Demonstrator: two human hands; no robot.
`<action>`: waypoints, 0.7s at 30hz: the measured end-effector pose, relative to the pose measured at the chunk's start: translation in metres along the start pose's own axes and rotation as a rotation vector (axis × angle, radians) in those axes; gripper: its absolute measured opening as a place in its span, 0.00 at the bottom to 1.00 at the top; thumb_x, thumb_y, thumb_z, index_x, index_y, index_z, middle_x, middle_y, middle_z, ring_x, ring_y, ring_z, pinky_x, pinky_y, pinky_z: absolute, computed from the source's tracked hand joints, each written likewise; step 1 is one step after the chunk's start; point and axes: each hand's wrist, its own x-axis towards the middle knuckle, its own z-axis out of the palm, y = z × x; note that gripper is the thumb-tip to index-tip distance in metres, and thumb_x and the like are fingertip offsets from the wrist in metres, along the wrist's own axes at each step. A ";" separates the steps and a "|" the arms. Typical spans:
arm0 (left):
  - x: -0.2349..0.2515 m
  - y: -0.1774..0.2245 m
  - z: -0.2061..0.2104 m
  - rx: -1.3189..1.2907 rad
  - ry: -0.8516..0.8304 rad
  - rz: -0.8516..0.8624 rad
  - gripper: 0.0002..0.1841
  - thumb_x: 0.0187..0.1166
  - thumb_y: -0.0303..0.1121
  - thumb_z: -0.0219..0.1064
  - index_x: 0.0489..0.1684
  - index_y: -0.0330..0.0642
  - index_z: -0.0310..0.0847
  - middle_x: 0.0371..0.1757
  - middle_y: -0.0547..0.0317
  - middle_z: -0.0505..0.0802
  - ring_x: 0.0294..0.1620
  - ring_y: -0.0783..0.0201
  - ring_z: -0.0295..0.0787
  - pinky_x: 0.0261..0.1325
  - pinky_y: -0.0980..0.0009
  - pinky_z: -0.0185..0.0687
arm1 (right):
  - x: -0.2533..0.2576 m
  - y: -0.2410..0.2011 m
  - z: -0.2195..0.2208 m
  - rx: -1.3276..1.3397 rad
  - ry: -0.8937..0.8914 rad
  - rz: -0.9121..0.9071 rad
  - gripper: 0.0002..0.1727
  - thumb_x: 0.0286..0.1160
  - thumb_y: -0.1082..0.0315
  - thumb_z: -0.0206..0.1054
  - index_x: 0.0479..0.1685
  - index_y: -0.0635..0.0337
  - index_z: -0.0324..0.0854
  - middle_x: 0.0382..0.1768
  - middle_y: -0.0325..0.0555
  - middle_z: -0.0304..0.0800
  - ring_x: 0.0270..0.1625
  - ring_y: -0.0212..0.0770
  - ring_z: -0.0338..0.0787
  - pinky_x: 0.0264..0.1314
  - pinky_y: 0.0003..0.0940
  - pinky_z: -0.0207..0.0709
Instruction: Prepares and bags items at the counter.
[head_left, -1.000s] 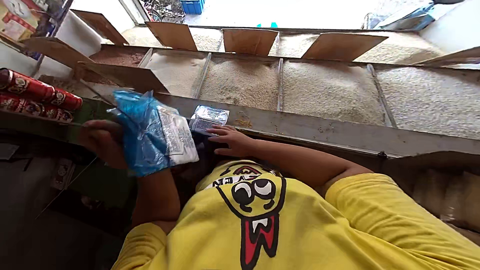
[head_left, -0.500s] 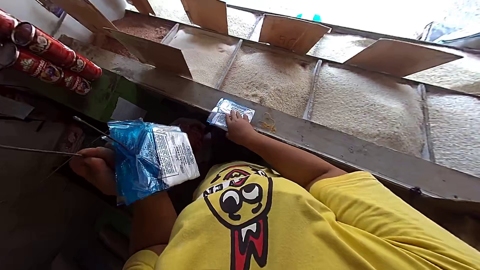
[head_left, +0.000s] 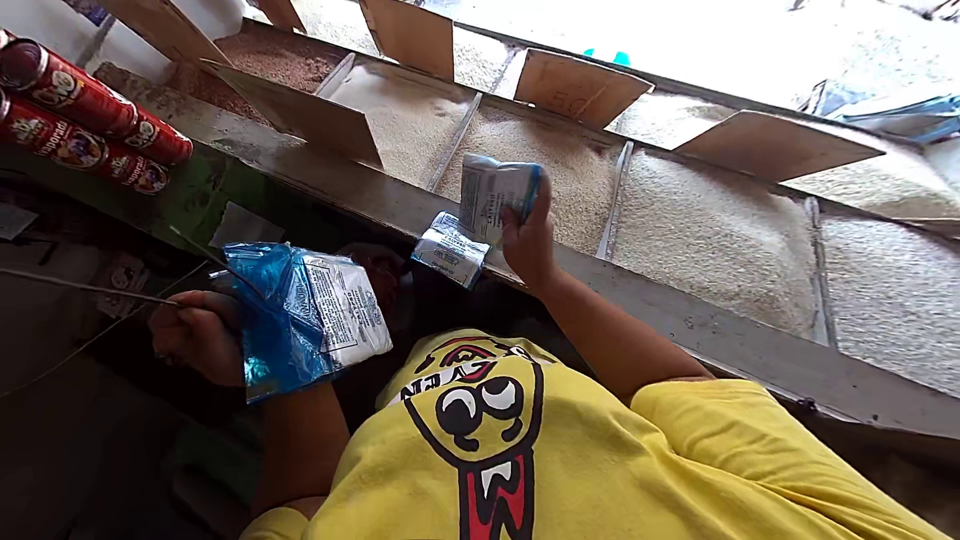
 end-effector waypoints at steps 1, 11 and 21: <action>-0.002 -0.002 0.005 0.024 0.025 0.011 0.09 0.91 0.31 0.52 0.44 0.56 0.78 0.31 0.86 0.88 0.30 0.90 0.82 0.36 0.91 0.77 | 0.002 0.010 0.005 0.100 0.065 0.008 0.44 0.87 0.67 0.61 0.93 0.70 0.35 0.69 0.67 0.82 0.61 0.45 0.93 0.65 0.42 0.87; -0.010 -0.002 0.037 0.084 0.086 0.027 0.15 0.91 0.25 0.43 0.46 0.52 0.76 0.30 0.84 0.87 0.29 0.88 0.81 0.35 0.89 0.77 | -0.007 0.052 0.018 -0.425 -0.493 0.403 0.37 0.67 0.36 0.75 0.79 0.37 0.81 0.95 0.71 0.25 0.94 0.75 0.33 0.89 0.73 0.42; -0.025 0.004 0.053 0.061 0.077 -0.043 0.15 0.91 0.26 0.46 0.43 0.54 0.78 0.27 0.84 0.88 0.27 0.87 0.81 0.34 0.89 0.79 | 0.014 0.067 0.014 -0.220 -0.748 -0.044 0.20 0.74 0.64 0.76 0.62 0.65 0.88 0.74 0.62 0.82 0.79 0.63 0.77 0.83 0.59 0.69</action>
